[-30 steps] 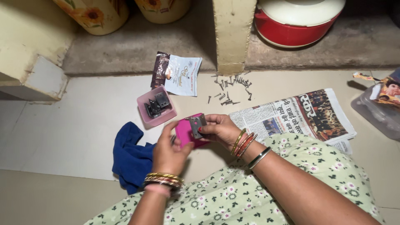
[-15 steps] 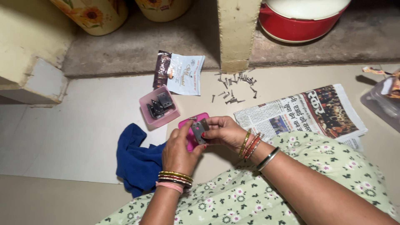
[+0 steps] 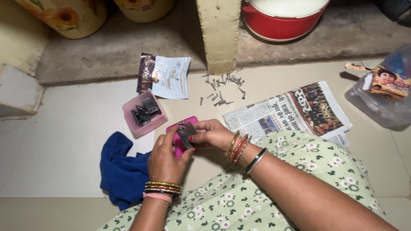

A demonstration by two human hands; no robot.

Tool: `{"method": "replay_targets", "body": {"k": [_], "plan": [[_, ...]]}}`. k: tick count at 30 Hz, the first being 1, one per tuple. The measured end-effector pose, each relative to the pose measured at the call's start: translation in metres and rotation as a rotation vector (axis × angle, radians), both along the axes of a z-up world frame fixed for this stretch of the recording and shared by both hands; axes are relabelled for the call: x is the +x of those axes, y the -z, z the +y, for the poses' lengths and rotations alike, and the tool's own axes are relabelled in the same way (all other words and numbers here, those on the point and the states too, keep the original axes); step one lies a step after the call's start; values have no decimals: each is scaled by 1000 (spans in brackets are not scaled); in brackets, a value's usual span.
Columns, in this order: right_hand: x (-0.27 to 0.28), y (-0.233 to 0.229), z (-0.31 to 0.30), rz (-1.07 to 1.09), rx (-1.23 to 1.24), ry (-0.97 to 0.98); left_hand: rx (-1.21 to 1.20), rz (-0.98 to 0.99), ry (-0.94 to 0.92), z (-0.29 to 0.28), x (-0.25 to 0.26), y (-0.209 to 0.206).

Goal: The person sits on the floor and assembles small metal fasteners into a pink plastic holder. They pick up individual fasteners, insert them into the holder, and occasionally wipe the fasteners with a blue cloth. The person also briefly consults a booklet with diagrams.

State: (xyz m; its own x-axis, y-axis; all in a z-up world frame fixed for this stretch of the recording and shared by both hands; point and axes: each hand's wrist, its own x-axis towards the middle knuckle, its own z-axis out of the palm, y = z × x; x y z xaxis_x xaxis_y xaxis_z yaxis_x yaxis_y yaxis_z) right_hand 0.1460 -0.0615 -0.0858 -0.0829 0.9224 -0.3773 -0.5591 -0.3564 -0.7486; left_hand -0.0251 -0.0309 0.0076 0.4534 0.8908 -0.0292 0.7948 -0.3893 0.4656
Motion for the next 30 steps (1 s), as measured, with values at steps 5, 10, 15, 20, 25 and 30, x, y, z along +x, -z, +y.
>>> {"method": "replay_targets", "body": {"k": [5,10,15,20,25,30], "plan": [[-1,9,2,15,15,17,7,23,16,-1,4,2],[-4,16,2,-68,53,35,22,24,62,-1,6,3],[-6,20,4,-242,87,77,47,3,107,1,5,15],[-3,19,6,-166,15,165,-216,-462,-3,16,-5,45],[0,16,5,-232,-71,171,-603,-627,-302,45,-22,70],[-1,16,9,-281,-73,193,-691,-798,-318,50,-23,71]]}}
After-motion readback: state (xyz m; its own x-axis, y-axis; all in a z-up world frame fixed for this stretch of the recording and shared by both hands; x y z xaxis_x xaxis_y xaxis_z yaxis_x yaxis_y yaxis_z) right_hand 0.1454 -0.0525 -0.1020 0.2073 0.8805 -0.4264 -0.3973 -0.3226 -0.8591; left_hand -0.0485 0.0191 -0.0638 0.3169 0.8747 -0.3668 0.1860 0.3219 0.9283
